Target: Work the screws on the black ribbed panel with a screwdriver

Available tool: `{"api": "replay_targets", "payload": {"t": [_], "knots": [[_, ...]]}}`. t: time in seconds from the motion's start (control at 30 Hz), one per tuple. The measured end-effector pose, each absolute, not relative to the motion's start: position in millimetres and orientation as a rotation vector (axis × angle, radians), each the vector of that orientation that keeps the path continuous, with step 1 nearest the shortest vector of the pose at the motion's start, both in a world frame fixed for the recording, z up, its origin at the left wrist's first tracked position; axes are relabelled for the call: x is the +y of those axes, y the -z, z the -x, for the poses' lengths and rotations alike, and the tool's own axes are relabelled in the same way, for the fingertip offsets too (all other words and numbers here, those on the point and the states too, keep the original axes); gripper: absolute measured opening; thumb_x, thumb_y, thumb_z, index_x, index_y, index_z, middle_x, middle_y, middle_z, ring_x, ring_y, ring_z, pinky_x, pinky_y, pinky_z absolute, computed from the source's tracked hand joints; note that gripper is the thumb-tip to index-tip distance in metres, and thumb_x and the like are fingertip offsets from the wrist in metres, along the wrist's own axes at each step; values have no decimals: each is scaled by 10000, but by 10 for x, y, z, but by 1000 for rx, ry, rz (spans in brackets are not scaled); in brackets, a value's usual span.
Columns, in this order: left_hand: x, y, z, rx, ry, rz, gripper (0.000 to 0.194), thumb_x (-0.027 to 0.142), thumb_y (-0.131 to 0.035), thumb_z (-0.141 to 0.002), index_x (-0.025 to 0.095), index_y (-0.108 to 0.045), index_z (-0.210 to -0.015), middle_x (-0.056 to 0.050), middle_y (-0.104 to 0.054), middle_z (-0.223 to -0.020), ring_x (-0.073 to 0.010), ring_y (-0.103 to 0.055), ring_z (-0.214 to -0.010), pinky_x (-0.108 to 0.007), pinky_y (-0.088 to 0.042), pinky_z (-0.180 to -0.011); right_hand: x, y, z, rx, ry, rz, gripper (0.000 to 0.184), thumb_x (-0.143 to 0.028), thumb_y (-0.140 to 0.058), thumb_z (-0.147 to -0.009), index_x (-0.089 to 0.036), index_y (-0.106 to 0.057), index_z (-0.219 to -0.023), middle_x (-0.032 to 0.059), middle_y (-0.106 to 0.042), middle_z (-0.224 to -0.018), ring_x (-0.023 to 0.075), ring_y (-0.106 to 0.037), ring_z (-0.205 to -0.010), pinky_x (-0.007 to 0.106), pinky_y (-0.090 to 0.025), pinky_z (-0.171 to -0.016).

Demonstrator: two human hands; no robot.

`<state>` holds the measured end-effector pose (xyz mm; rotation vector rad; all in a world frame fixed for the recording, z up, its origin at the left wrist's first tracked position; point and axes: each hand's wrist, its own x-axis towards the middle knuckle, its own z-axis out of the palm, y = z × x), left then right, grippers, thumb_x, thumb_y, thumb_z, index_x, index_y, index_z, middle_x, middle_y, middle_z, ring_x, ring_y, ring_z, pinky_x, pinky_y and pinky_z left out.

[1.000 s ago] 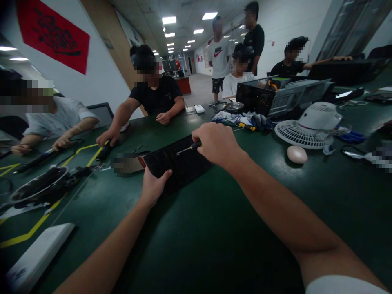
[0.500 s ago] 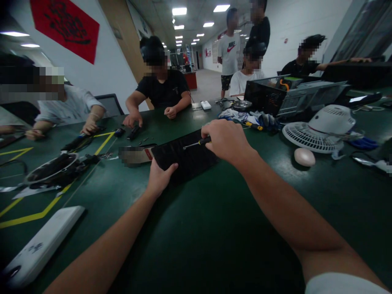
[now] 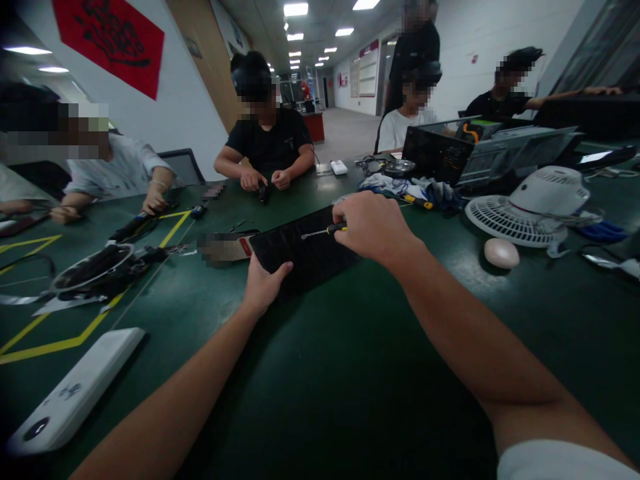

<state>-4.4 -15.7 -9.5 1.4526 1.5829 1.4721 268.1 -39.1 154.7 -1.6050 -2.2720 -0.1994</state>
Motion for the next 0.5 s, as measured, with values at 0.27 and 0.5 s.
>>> {"api": "replay_targets", "payload": {"t": [0.27,0.5], "knots": [[-151,80,58,1547,-1488,-1492,699,203,-918,-778,228,-617,-1408,-125,-763,-1401,-364,-708,-1395,-609,-502,-1277,-382,-1551,-2681,-2324,203,1610,269,-327,-713,-917,-252,-903,-1093,105,-836,-1090,312,-726,-999,408,-474,-794],[-133,105,69,1515,-1501,-1519,708,218,-922,-774,223,-624,-1417,-141,-752,-1402,-379,-699,-1402,-622,-496,-1275,-389,-1572,-2712,-2298,208,1568,260,-343,-735,-919,-257,-910,-1090,105,-840,-1077,319,-729,-993,405,-465,-768]]}}
